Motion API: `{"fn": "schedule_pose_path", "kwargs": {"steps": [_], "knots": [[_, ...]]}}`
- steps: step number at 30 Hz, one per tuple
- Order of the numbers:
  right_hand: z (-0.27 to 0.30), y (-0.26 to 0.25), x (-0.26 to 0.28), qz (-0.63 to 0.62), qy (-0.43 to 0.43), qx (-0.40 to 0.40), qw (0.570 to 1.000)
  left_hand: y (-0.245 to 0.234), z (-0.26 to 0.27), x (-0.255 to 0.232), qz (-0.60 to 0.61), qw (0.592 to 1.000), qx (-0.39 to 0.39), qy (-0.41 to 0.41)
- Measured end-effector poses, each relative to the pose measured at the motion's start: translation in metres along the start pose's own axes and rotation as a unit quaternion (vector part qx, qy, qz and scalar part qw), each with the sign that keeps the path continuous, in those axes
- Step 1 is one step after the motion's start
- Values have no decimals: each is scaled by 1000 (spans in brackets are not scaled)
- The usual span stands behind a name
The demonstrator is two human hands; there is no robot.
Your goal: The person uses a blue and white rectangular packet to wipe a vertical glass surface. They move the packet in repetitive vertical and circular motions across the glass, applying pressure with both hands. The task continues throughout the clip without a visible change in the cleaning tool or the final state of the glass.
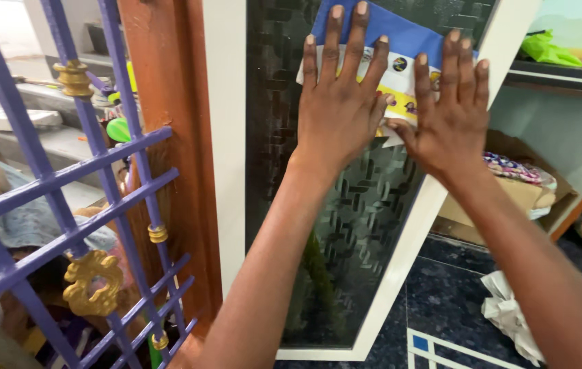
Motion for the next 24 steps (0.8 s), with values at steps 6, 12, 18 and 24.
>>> {"fn": "schedule_pose_path", "kwargs": {"steps": [6,12,18,24], "knots": [[-37,-30,-18,-14,-50,43,998,6,-20,8,-28,999,-28,-4],[-35,-37,-16,-5,-53,15,998,10,-20,3,-52,997,-58,-20],[-3,-11,-9,3,21,-11,1000,15,-2,-6,-27,999,-29,-33],[34,5,4,-9,48,-21,999,25,27,-14,-13,999,-29,-21]]}}
Point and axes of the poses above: each hand's wrist, its own z-axis away from the middle knuckle, its own y-axis out of the palm, x = y × z, the point moved 7 cm from there along -z, towards the middle knuckle, and after that the axes turned 4 degrees about y, right-handed, at the moved point
